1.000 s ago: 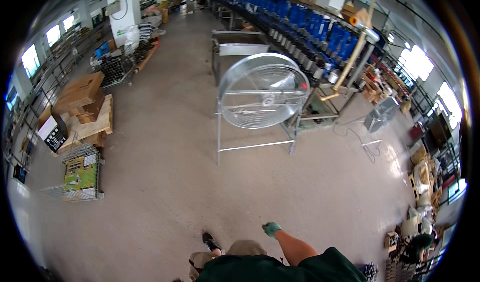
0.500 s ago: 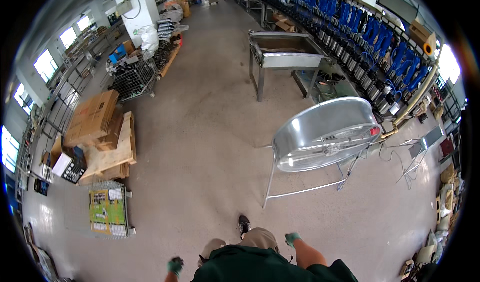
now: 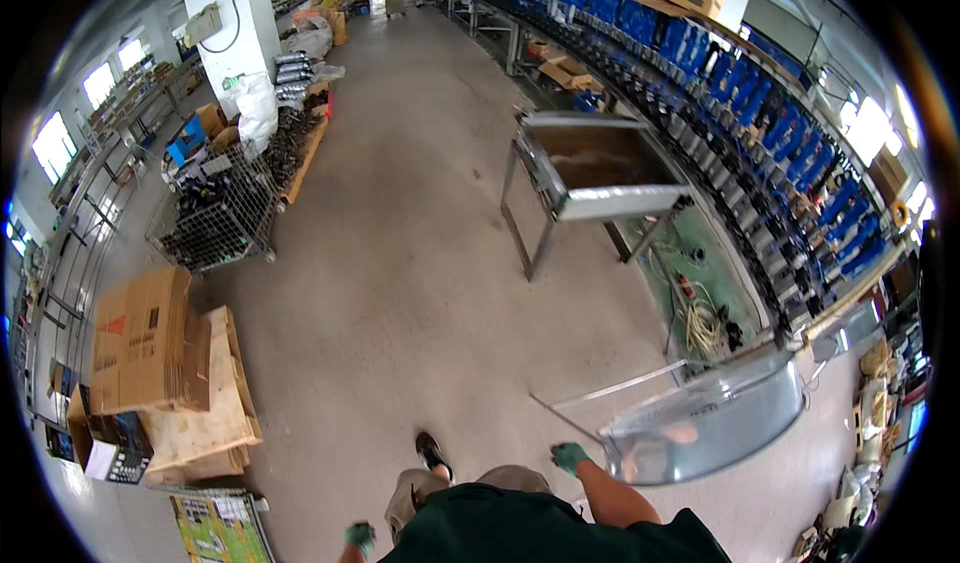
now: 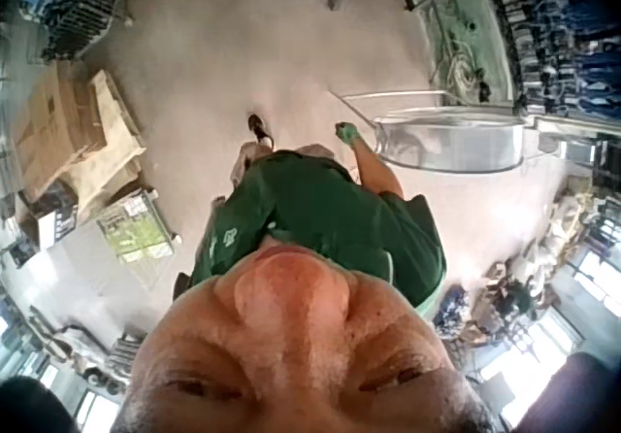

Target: The person picks up a cylindrical pump from a rack and places it into a metal tray filled with liquid. They submerge the pump, manipulate it within the liquid, and then lift it out to inspect it before placing it back into the tray.

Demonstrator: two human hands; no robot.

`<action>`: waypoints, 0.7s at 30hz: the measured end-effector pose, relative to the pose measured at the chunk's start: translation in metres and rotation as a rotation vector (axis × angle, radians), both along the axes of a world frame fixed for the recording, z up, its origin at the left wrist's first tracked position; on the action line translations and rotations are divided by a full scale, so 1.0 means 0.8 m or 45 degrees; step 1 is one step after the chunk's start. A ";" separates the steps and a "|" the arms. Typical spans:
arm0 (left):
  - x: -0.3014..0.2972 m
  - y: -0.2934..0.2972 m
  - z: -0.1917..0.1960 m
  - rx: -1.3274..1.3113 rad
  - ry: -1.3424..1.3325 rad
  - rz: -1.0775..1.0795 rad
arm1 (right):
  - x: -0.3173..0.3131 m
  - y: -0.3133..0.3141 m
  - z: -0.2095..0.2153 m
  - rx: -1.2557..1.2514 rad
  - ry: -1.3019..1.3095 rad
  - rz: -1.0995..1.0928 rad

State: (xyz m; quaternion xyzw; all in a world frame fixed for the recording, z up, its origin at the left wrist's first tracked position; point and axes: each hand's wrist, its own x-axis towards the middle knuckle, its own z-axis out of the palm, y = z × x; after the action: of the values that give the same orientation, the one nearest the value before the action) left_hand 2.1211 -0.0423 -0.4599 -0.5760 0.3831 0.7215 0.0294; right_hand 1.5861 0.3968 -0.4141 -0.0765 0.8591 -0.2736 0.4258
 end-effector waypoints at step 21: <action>-0.650 -0.611 0.095 -0.029 -0.422 -0.213 | -0.666 -0.599 -0.080 -0.293 -0.282 -0.830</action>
State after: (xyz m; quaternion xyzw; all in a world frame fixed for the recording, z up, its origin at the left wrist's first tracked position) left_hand 1.6009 -0.5311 -0.3838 -0.6533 0.4276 0.6076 0.1456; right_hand 1.0531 -0.0827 -0.4783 0.1841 0.7506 -0.4966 0.3951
